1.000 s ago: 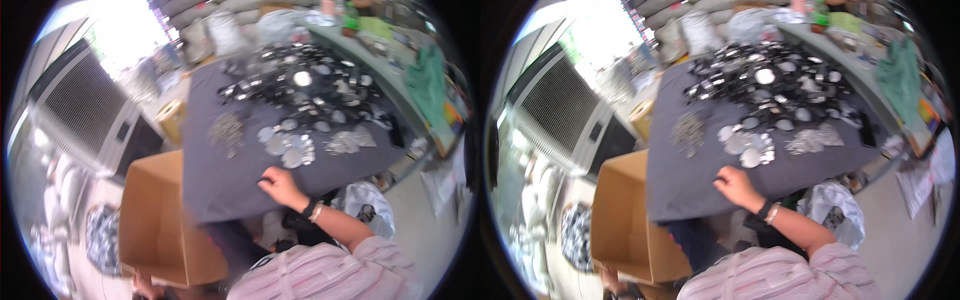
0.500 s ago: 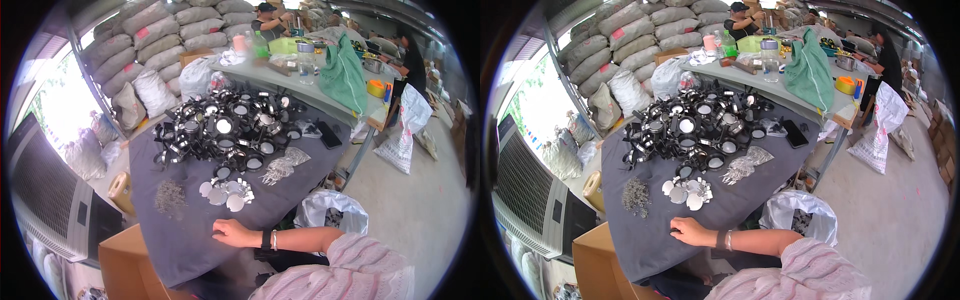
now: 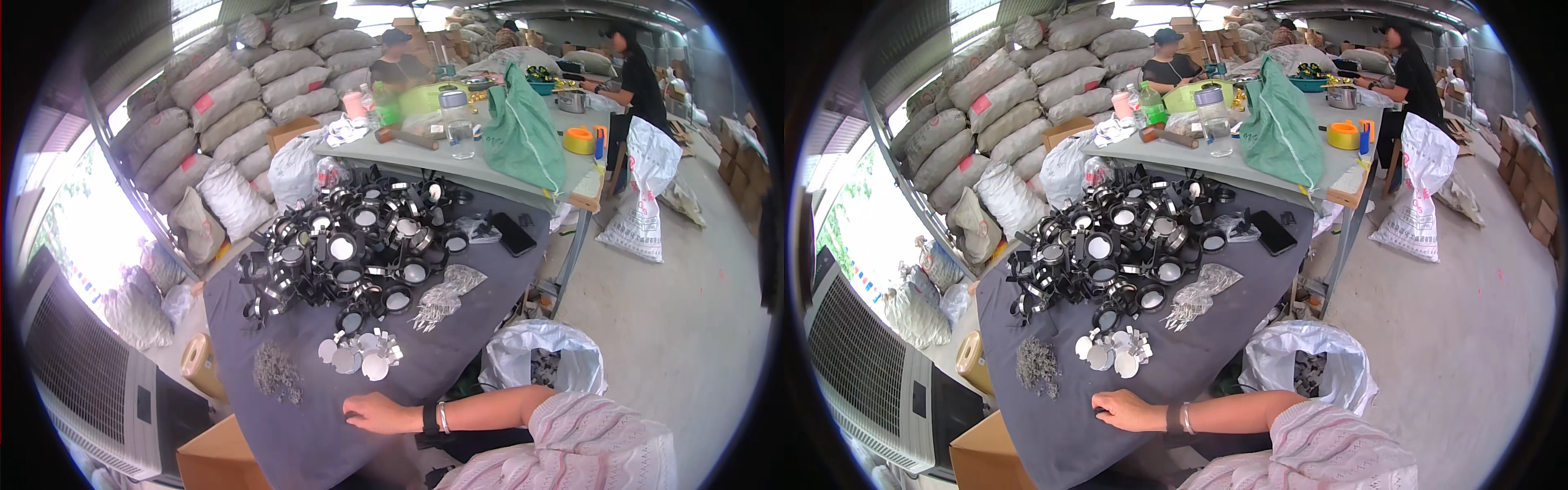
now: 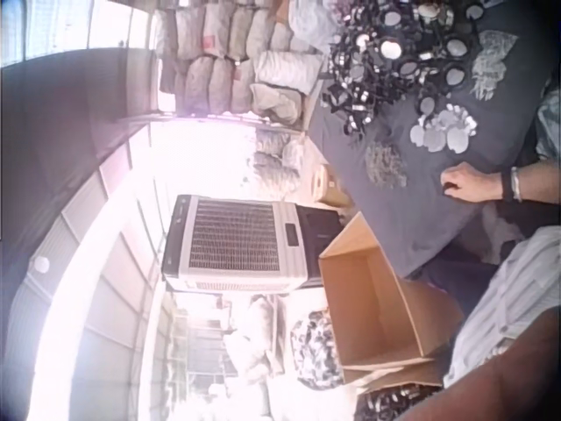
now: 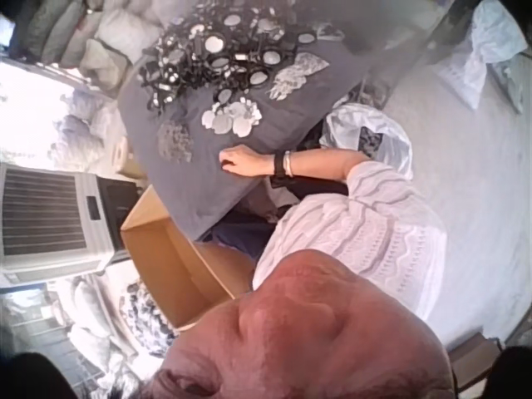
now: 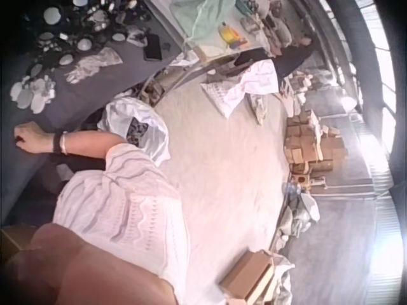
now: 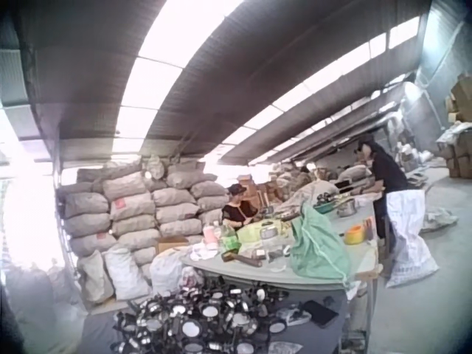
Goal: Assembling small circular mirror components into black plastic frames.
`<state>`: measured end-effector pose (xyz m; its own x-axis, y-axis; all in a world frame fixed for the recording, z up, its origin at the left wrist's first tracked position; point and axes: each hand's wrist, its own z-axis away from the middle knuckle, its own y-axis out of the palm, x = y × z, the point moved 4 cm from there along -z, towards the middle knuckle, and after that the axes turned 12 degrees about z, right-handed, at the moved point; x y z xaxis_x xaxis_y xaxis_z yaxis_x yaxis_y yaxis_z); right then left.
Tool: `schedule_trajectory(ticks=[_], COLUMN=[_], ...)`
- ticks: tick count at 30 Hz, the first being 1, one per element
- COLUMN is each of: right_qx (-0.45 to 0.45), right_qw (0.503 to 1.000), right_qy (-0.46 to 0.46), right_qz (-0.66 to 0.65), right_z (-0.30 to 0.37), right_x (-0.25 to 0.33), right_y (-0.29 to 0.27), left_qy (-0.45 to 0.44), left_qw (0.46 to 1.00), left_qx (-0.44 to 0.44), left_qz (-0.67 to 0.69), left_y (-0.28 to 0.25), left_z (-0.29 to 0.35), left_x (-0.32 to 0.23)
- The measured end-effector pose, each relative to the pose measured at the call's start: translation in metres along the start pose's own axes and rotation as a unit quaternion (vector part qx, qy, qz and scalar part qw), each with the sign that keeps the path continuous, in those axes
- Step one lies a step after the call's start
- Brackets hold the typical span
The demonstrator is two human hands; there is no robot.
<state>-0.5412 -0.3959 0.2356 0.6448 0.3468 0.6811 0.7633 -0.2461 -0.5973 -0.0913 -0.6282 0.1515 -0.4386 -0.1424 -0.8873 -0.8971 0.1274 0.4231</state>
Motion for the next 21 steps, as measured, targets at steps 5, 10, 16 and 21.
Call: schedule_trajectory(ticks=[5,10,16,21], right_qx=[0.003,0.002,-0.044,-0.021], right_qw=[1.000,1.000,0.999,0.997], right_qy=[0.009,0.004,-0.007,-0.013], right_qz=[-0.006,-0.011,0.008,0.076], right_z=[0.002,0.002,0.002,0.002], right_x=[-0.004,0.000,-0.007,0.003], right_y=[-0.001,0.000,0.007,0.005], left_qy=[-0.001,-0.002,-0.005,-0.003], left_qw=[1.000,0.998,0.995,0.992], left_qx=[0.006,0.005,0.004,0.007], left_qz=[-0.030,-0.062,-0.095,-0.123], left_y=[0.023,0.041,0.072,0.101], left_z=[0.001,0.009,0.019,0.023], left_x=[-0.015,-0.032,-0.045,-0.061])
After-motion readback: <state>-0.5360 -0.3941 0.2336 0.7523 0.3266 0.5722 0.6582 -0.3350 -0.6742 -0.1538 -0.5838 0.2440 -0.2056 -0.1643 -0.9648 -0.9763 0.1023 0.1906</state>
